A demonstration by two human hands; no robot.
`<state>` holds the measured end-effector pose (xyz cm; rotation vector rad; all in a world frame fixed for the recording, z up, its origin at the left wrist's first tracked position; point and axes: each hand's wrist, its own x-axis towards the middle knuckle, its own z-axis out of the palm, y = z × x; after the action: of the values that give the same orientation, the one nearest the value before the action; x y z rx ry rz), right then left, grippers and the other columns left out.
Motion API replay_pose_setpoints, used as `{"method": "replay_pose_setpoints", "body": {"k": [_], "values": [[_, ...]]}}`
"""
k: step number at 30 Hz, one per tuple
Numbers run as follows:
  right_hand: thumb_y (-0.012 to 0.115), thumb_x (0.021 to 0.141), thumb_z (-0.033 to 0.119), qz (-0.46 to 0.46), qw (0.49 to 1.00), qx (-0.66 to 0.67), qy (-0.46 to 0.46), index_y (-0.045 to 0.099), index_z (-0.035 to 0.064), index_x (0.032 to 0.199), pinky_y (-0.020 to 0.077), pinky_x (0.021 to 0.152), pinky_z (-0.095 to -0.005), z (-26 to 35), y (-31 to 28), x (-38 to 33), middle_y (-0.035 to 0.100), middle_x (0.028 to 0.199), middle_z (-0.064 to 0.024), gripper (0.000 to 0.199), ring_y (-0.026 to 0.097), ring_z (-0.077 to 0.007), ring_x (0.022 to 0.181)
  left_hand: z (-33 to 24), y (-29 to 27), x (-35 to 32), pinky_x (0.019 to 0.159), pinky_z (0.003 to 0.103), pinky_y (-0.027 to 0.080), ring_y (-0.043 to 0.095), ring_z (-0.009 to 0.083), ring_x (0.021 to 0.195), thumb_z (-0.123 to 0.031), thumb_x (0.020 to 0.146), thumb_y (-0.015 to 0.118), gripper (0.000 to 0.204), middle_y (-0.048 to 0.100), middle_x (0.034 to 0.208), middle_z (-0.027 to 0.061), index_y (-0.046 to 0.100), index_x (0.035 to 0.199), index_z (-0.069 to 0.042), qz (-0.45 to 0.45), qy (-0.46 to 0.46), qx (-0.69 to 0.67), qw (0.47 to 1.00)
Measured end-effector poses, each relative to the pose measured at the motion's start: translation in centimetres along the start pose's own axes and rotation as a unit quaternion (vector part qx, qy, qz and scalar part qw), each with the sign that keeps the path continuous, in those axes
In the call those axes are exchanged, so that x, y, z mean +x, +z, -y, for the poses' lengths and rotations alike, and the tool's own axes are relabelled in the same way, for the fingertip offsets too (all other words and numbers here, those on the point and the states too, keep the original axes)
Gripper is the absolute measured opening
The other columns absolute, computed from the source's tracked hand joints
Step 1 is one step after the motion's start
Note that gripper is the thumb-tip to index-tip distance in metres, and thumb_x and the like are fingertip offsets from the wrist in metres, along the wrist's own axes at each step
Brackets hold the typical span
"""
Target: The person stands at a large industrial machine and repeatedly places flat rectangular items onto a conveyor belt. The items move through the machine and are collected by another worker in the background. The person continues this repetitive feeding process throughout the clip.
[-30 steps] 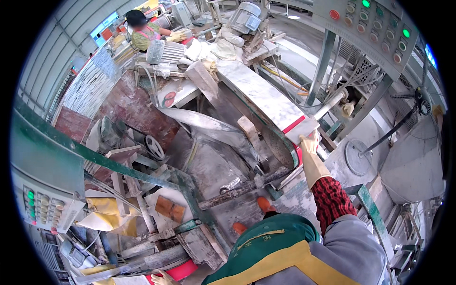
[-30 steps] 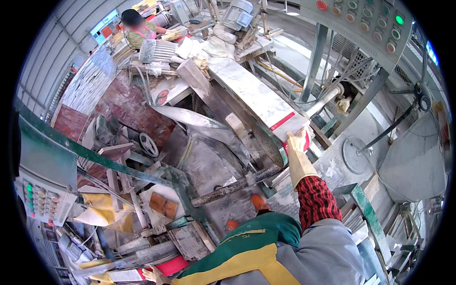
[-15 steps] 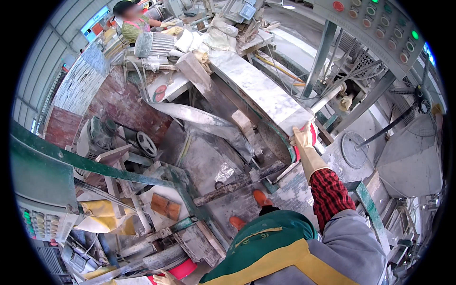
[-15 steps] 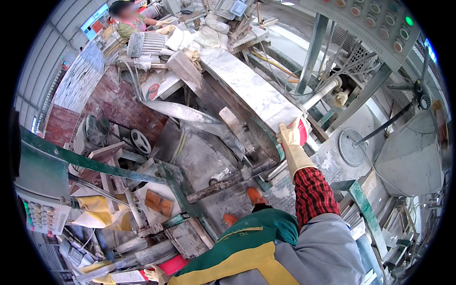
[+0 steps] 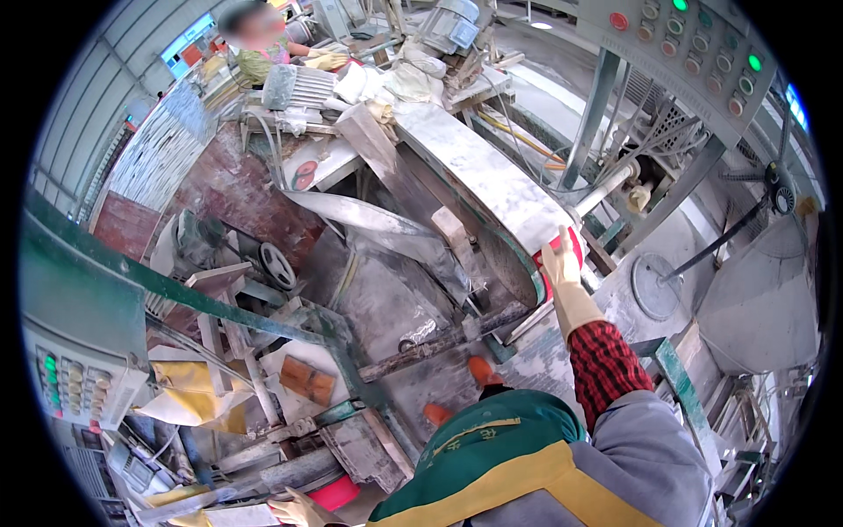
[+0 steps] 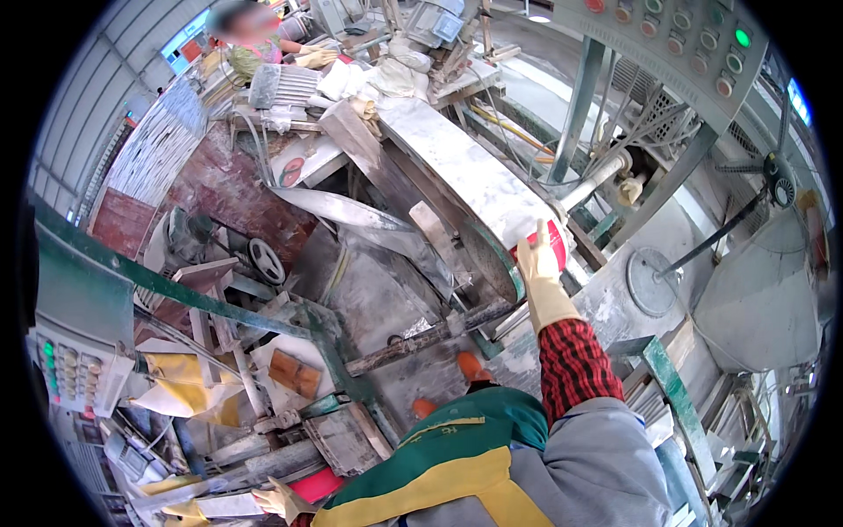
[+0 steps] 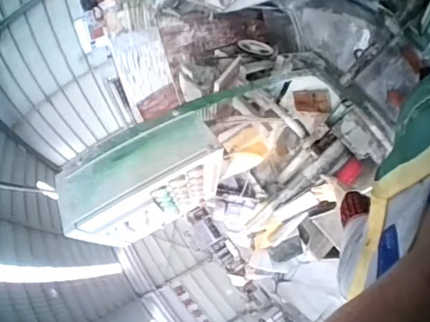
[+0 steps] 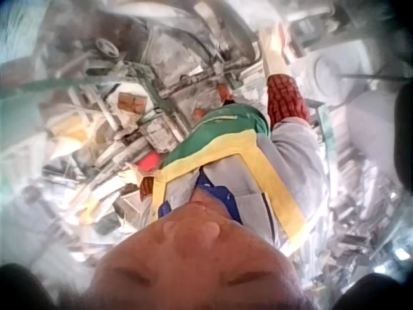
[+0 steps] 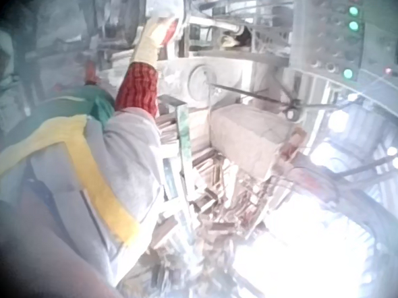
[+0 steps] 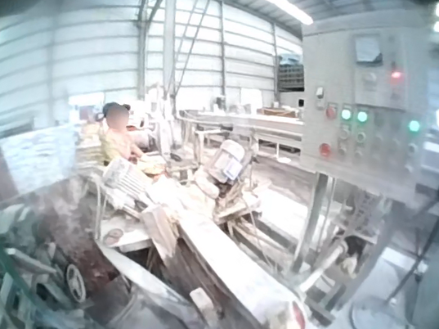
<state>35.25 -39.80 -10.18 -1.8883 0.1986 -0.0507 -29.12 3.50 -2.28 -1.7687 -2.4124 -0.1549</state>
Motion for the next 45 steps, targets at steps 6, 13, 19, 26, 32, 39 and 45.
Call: {"method": "replay_pose_setpoints", "body": {"k": [6,13,19,26,32,39,45], "values": [[0.052,0.085,0.019,0.037,0.995,-0.082,0.049,0.04,0.0125,0.132,0.0405,0.072,-0.0266,-7.2,-4.0,-6.7,0.06,0.087,-0.011,0.049,0.051,-0.0177,0.082,-0.6,-3.2,2.5,0.1,0.047,0.034,0.036,0.033,0.126,-0.057,0.086,0.046,0.067,0.035,0.14,0.0152,0.033,0.139,-0.018,-0.042,0.015,0.079,0.996],[0.059,0.071,0.025,0.267,0.864,-0.321,0.28,0.051,0.013,0.128,0.0504,0.081,-0.0319,-12.4,-10.2,-14.9,0.069,0.096,-0.0077,0.059,0.065,-0.0227,0.092,3.4,-1.8,5.4,0.084,0.052,0.045,0.049,0.0393,0.112,-0.059,0.086,0.045,0.067,0.053,0.122,0.0196,0.054,0.12,-0.002,-0.199,0.141,0.096,0.965],[0.053,0.078,0.012,0.321,0.882,-0.336,0.08,0.048,0.0052,0.13,0.0551,0.059,-0.0319,-15.1,-7.0,-12.0,0.067,0.083,-0.0189,0.053,0.067,-0.0208,0.067,5.0,3.5,7.3,0.099,0.047,0.034,0.042,0.0356,0.12,-0.051,0.088,0.047,0.061,0.045,0.131,0.0193,0.043,0.131,-0.008,-0.153,0.108,0.056,0.981],[0.055,0.078,0.012,0.45,0.855,-0.258,0.014,0.047,0.0099,0.132,0.0512,0.06,-0.0276,-3.0,5.1,-14.8,0.066,0.082,-0.0117,0.054,0.062,-0.0152,0.065,3.5,0.2,6.8,0.103,0.041,0.031,0.039,0.0346,0.123,-0.049,0.09,0.043,0.064,0.041,0.135,0.022,0.035,0.136,-0.005,-0.025,0.023,-0.016,0.999],[0.053,0.077,0.023,0.495,0.841,-0.215,-0.033,0.055,0.0162,0.123,0.0468,0.087,-0.0323,-5.9,6.8,-16.1,0.065,0.103,-0.0153,0.046,0.062,-0.0265,0.097,0.8,-6.2,7.1,0.102,0.042,0.034,0.038,0.0374,0.122,-0.061,0.083,0.048,0.078,0.04,0.135,0.0188,0.035,0.137,-0.006,0.047,-0.072,-0.016,0.996],[0.052,0.074,0.021,0.455,0.79,-0.412,-0.013,0.06,0.0185,0.117,0.0495,0.081,-0.035,-11.1,1.1,-13.6,0.066,0.097,-0.0151,0.044,0.064,-0.0263,0.089,3.2,-0.3,8.2,0.098,0.045,0.038,0.038,0.0327,0.122,-0.053,0.086,0.047,0.065,0.039,0.136,0.0116,0.031,0.139,-0.019,0.033,-0.114,0.006,0.993],[0.054,0.075,0.017,0.441,0.824,-0.342,0.092,0.054,0.0131,0.125,0.0523,0.062,-0.0327,-11.3,2.1,-14.2,0.067,0.086,-0.0158,0.05,0.064,-0.0209,0.066,6.5,6.1,9.5,0.099,0.04,0.031,0.039,0.0312,0.122,-0.046,0.084,0.055,0.06,0.044,0.129,0.0162,0.038,0.133,-0.016,-0.048,-0.075,0.026,0.996]]}}
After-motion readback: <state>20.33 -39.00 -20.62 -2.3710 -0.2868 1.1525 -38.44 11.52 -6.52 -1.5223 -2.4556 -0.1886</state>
